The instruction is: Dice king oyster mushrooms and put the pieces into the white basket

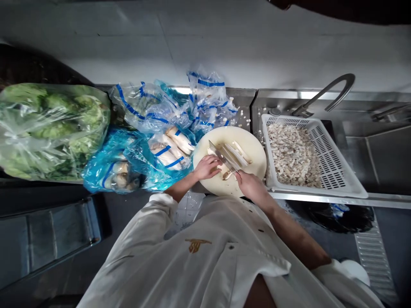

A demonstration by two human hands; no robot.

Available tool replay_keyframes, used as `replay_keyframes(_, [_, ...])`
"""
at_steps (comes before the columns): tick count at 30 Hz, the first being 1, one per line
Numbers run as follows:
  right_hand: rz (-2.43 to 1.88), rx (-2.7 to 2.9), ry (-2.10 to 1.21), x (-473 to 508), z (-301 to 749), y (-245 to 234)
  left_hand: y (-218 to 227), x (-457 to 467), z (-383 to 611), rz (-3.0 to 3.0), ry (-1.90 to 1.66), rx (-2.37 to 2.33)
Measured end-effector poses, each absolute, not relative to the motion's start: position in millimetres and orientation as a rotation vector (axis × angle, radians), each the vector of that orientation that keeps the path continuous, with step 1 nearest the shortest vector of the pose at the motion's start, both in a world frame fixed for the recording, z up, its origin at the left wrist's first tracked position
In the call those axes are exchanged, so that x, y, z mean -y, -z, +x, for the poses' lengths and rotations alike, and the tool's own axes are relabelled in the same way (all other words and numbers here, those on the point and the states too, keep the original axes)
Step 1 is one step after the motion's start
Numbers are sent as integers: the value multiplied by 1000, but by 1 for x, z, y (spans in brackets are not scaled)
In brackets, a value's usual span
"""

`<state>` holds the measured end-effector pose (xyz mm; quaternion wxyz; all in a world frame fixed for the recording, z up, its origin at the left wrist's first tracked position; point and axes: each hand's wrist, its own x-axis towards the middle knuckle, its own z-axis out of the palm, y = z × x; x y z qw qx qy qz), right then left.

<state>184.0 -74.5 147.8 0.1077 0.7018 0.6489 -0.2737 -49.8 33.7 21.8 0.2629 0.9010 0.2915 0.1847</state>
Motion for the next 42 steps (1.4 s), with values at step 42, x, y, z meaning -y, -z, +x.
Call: replay_keyframes(42, [2517, -1856, 1486, 60, 203, -116, -35, -18, -37, 2076, -827, -1049])
